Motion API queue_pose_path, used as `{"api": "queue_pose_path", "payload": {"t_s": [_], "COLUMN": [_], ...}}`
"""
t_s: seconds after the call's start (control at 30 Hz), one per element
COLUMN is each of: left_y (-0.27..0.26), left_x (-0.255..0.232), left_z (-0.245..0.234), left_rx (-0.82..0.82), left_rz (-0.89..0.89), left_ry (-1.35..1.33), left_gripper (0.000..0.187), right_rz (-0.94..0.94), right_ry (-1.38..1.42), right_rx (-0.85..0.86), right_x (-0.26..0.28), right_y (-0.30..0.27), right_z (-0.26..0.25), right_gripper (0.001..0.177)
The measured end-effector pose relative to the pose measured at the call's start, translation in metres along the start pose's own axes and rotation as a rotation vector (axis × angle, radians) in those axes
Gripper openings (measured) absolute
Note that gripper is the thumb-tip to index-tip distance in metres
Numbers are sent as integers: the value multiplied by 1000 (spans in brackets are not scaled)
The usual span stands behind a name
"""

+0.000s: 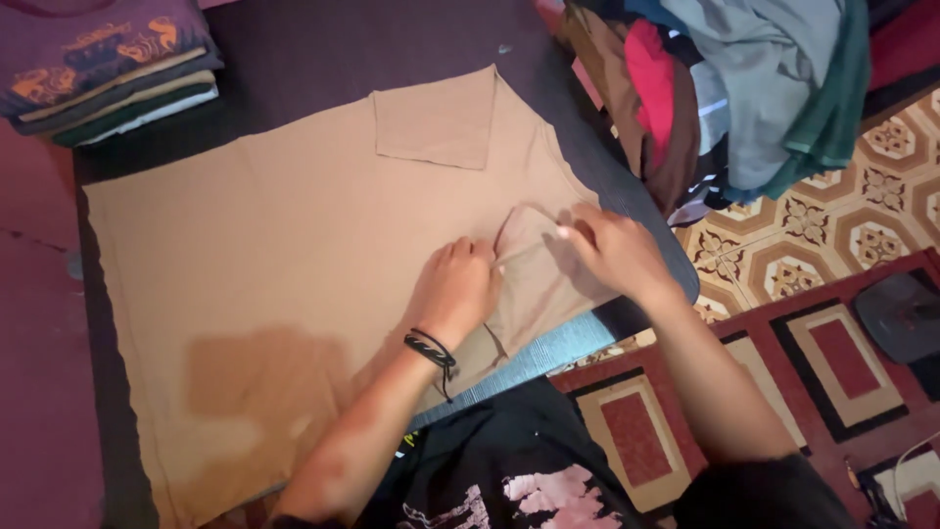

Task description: The person folds a beige t-shirt on a dark table. They smooth the shirt, fold the sleeves inward, fold the bottom up, and then fold the shirt in half to create a compact rectangle.

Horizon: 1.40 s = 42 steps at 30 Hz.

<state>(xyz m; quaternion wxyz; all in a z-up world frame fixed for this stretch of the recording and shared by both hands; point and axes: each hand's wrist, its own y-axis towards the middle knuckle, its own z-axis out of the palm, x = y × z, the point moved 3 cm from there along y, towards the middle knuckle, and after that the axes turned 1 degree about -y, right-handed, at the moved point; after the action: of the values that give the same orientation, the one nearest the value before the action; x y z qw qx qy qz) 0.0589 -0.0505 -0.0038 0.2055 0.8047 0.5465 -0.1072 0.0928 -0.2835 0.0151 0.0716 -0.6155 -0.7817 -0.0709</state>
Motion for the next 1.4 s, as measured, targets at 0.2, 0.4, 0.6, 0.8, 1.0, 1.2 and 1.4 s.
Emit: {"api": "queue_pose_path", "payload": {"t_s": [0.2,0.4,0.6,0.8,1.0,1.2,1.4], "left_y": [-6,-20,-29,-53,-77,-80,-75], "left_x": [6,6,-4,-40,-43,-42,-26], "left_z": [6,-3,-2,-12,2,-6,-4], "left_rx": [30,-36,-150,-137,133,219,169], "left_rz": [-130,-95,-55,169,219,137,-72], "left_ry": [-105,-96,0,-8,-20,-21,18], "left_gripper": [19,30,42,53,60,77,63], "right_rz": [-166,-280,-355,-429,-428,-439,-603], "right_ry": [98,145,15,-18,31,9,124], "right_rx": [-37,-259,-460,-510,-457,-467,-225], "right_x": [5,10,26,16,8,11,58], "right_y": [52,52,41,32,14,11,4], "right_z": [50,55,51,46,48,51,46], "right_gripper": [30,9,14,21,17,14,36]}}
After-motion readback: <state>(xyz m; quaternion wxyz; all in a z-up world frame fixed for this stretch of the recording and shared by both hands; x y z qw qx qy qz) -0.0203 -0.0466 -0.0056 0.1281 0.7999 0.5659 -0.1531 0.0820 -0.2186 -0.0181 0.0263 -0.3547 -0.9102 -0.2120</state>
